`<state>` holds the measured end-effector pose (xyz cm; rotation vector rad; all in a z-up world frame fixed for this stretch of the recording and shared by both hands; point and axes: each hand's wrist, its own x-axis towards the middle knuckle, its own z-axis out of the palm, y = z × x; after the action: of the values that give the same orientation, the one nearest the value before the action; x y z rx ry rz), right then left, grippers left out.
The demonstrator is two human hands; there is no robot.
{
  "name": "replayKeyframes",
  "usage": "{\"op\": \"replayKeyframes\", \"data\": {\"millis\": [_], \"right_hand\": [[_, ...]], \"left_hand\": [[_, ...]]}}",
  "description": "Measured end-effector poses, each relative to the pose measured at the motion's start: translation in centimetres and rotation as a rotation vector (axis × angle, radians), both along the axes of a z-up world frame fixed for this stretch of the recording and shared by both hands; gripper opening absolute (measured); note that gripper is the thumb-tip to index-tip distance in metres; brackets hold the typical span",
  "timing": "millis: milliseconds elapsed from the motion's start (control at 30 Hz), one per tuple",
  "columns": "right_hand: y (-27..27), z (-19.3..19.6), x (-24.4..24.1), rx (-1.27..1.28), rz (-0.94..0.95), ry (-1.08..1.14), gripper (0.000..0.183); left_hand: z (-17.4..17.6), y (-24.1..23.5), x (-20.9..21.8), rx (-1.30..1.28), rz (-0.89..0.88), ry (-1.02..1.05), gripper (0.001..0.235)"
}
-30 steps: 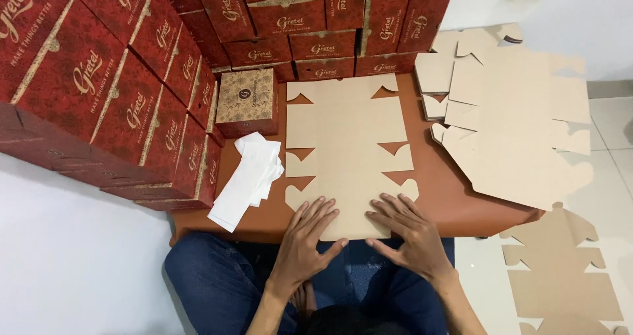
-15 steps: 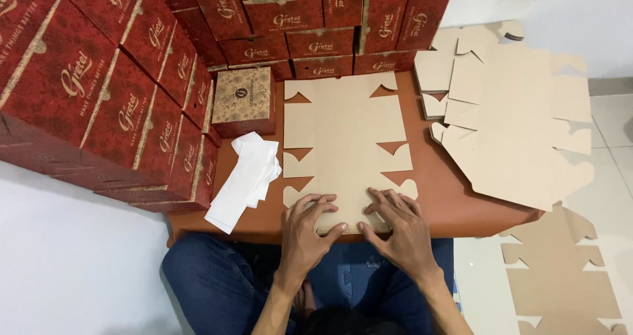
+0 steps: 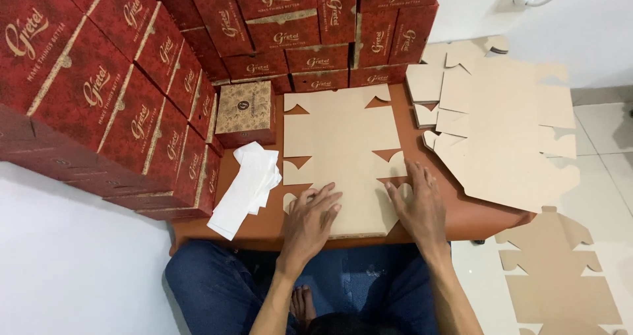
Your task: Folding flat cardboard templates into finished boxes and stacking them.
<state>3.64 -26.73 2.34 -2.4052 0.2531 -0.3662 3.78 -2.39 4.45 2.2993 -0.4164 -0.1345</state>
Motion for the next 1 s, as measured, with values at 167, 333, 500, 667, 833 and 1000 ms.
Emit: {"op": "replayKeyframes", "data": {"millis": [167,333,500,667,833,1000], "right_hand": [[-0.1,-1.7,1.7,-0.082,0.009,0.019,0.068],[2.0,1.1,1.5,0.247,0.013,-0.199,0.057],[3.2,1.6,1.8,0.302,0.324,0.028,0.055],[3.1,-0.8,2.7,-0.114,0.475,0.017,0.052],[3.2,-2.1,3.2,-0.276,0.497,0.010,0.054],[3.5,-2.6,3.4,-0.337,0.473,0.060,0.051]], "left_hand": [[0.0,0.1,0.3,0.046,-0.008,0.007,0.040],[-1.2,0.2,0.5,0.062,-0.024,-0.003,0.038],[-1.0,0.3,0.5,0.072,-0.016,0.004,0.039],[-1.6,0.4,0.4,0.059,-0.017,-0.011,0.040],[-1.8,0.3,0.4,0.073,-0.024,-0.013,0.041],[-1.4,0.2,0.3,0.055,-0.016,-0.027,0.040]]}}
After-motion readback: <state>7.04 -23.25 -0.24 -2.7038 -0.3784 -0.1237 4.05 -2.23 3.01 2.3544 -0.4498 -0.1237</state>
